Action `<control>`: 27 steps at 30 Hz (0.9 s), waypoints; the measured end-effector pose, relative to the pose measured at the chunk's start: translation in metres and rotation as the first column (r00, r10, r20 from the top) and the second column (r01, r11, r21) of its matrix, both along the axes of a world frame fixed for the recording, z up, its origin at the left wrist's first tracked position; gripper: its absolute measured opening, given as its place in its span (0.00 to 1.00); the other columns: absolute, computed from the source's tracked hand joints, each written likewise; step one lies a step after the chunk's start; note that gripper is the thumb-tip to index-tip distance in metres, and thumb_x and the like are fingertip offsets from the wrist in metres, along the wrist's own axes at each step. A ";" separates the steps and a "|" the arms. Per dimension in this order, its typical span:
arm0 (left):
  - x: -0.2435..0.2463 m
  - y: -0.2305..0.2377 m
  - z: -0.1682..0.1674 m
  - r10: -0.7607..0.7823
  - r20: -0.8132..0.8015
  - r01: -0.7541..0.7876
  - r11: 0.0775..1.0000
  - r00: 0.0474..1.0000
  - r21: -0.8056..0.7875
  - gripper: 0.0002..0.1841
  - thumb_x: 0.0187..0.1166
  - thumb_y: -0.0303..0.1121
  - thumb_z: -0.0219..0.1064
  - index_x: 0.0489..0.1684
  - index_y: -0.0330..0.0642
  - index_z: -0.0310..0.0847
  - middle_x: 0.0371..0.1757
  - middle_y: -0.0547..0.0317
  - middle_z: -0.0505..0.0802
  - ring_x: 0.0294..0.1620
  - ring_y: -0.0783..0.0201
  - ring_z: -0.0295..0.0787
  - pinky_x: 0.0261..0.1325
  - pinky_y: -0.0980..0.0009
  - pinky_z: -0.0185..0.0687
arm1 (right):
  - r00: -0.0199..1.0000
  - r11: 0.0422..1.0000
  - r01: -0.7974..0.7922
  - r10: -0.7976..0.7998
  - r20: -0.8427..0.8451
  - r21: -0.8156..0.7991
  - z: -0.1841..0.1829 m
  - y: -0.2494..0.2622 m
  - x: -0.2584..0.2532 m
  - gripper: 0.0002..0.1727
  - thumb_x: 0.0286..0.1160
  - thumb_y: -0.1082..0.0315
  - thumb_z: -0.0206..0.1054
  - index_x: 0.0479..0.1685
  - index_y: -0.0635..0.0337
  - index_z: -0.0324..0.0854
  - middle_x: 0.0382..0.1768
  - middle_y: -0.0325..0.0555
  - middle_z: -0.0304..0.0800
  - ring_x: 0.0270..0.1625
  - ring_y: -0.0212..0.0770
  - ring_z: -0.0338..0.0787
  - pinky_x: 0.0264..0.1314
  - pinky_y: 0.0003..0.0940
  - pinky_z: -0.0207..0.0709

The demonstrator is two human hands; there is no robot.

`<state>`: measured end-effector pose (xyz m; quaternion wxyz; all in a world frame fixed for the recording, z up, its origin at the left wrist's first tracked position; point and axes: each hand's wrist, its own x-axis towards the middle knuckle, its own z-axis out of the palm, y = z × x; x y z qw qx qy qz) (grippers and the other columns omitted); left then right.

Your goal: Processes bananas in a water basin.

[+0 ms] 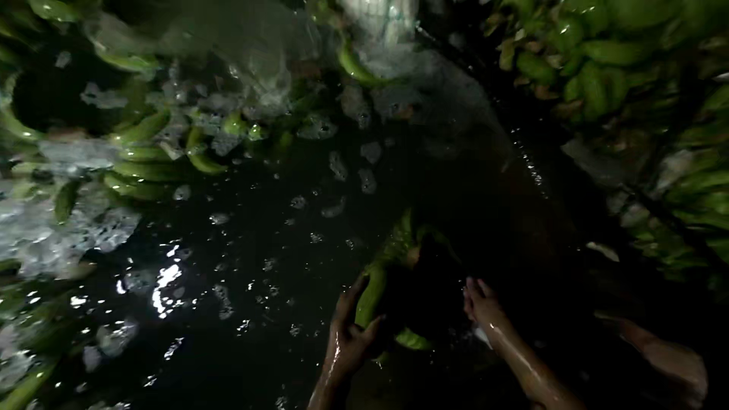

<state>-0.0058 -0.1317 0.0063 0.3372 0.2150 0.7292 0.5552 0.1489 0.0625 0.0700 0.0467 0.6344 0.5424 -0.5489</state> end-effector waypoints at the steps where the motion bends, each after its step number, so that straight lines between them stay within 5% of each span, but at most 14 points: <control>1: 0.005 -0.001 0.001 -0.013 -0.041 0.014 1.000 0.999 0.006 0.44 0.60 0.45 0.79 0.81 0.32 0.71 0.74 0.40 0.82 0.73 0.61 0.81 0.74 0.66 0.77 | 0.998 0.996 -0.067 0.067 0.005 0.053 0.001 0.011 -0.005 0.26 0.98 0.59 0.42 0.75 0.74 0.69 0.50 0.57 0.82 0.41 0.40 0.83 0.46 0.35 0.79; 2: 0.012 -0.004 0.002 -0.019 -0.084 0.019 1.000 0.996 0.001 0.44 0.60 0.48 0.79 0.80 0.32 0.73 0.74 0.39 0.83 0.73 0.60 0.80 0.75 0.66 0.77 | 0.991 0.985 -0.135 0.137 -0.007 0.109 0.001 0.018 -0.012 0.25 0.97 0.60 0.44 0.76 0.74 0.70 0.58 0.62 0.84 0.47 0.44 0.87 0.53 0.39 0.81; 5: 0.023 -0.010 0.006 -0.033 -0.220 0.037 0.999 0.975 0.014 0.42 0.60 0.47 0.79 0.78 0.33 0.75 0.73 0.37 0.83 0.73 0.59 0.80 0.75 0.66 0.76 | 0.947 0.910 -0.238 0.295 -0.125 0.340 -0.004 0.030 -0.039 0.22 0.95 0.63 0.49 0.64 0.74 0.80 0.51 0.58 0.88 0.39 0.36 0.85 0.47 0.31 0.80; 7: 0.029 -0.012 0.005 -0.029 -0.283 0.035 0.999 0.959 0.017 0.42 0.61 0.47 0.79 0.79 0.34 0.74 0.72 0.37 0.83 0.72 0.58 0.80 0.75 0.66 0.76 | 0.920 0.898 -0.276 0.350 -0.176 0.342 -0.008 0.030 -0.052 0.20 0.94 0.65 0.50 0.60 0.74 0.81 0.49 0.58 0.88 0.40 0.36 0.85 0.49 0.31 0.80; 9: 0.033 -0.012 0.002 -0.010 -0.271 0.019 0.999 0.963 0.031 0.44 0.60 0.46 0.80 0.80 0.31 0.72 0.74 0.35 0.81 0.74 0.58 0.80 0.76 0.67 0.76 | 0.937 0.929 -0.259 0.308 -0.163 0.264 -0.006 0.019 -0.050 0.21 0.95 0.65 0.48 0.64 0.77 0.77 0.53 0.63 0.86 0.47 0.43 0.87 0.54 0.37 0.81; 12: 0.032 -0.004 -0.001 0.033 -0.178 -0.025 0.999 0.984 0.044 0.47 0.58 0.42 0.81 0.81 0.27 0.68 0.75 0.34 0.81 0.74 0.60 0.79 0.76 0.68 0.75 | 0.982 0.958 -0.136 0.164 -0.093 0.252 -0.004 0.005 -0.019 0.22 0.96 0.66 0.45 0.64 0.79 0.75 0.44 0.57 0.83 0.37 0.37 0.84 0.43 0.32 0.82; 16: 0.026 -0.004 0.001 0.048 -0.074 -0.046 0.998 0.996 0.030 0.46 0.56 0.40 0.80 0.81 0.28 0.68 0.74 0.37 0.81 0.73 0.61 0.80 0.75 0.69 0.77 | 0.974 0.956 -0.227 0.219 0.065 0.185 -0.010 0.011 0.008 0.23 0.96 0.64 0.45 0.69 0.77 0.74 0.62 0.68 0.84 0.54 0.50 0.89 0.59 0.43 0.81; 19: 0.028 -0.010 0.006 0.045 -0.105 -0.042 0.999 0.993 0.033 0.45 0.58 0.45 0.80 0.79 0.29 0.72 0.74 0.40 0.83 0.73 0.63 0.80 0.75 0.71 0.76 | 0.934 0.902 -0.355 0.333 0.127 0.247 -0.018 0.010 -0.018 0.24 0.96 0.63 0.46 0.69 0.77 0.76 0.62 0.70 0.86 0.66 0.58 0.87 0.74 0.50 0.75; 22: 0.034 -0.005 0.020 0.054 -0.170 -0.054 0.999 0.984 0.006 0.44 0.60 0.46 0.79 0.79 0.30 0.72 0.73 0.37 0.83 0.72 0.61 0.80 0.74 0.70 0.76 | 0.891 0.840 -0.453 0.426 0.155 0.297 -0.023 0.000 -0.049 0.23 0.95 0.65 0.48 0.71 0.77 0.75 0.64 0.71 0.85 0.70 0.62 0.85 0.76 0.52 0.74; 25: 0.044 0.007 0.024 0.092 -0.281 -0.109 0.993 0.955 -0.046 0.48 0.61 0.47 0.78 0.83 0.27 0.66 0.71 0.32 0.82 0.70 0.54 0.81 0.73 0.63 0.78 | 0.930 0.930 -0.356 0.344 0.128 0.095 -0.016 -0.013 -0.048 0.24 0.95 0.67 0.46 0.80 0.73 0.68 0.75 0.68 0.78 0.79 0.57 0.78 0.84 0.49 0.66; 27: 0.048 0.013 0.020 0.059 -0.361 -0.092 0.993 0.931 -0.075 0.51 0.62 0.48 0.76 0.85 0.24 0.60 0.71 0.28 0.80 0.71 0.48 0.81 0.74 0.57 0.77 | 0.975 0.982 -0.170 0.179 0.128 -0.075 -0.006 -0.026 -0.034 0.26 0.96 0.65 0.43 0.85 0.71 0.62 0.73 0.64 0.79 0.72 0.49 0.82 0.77 0.43 0.72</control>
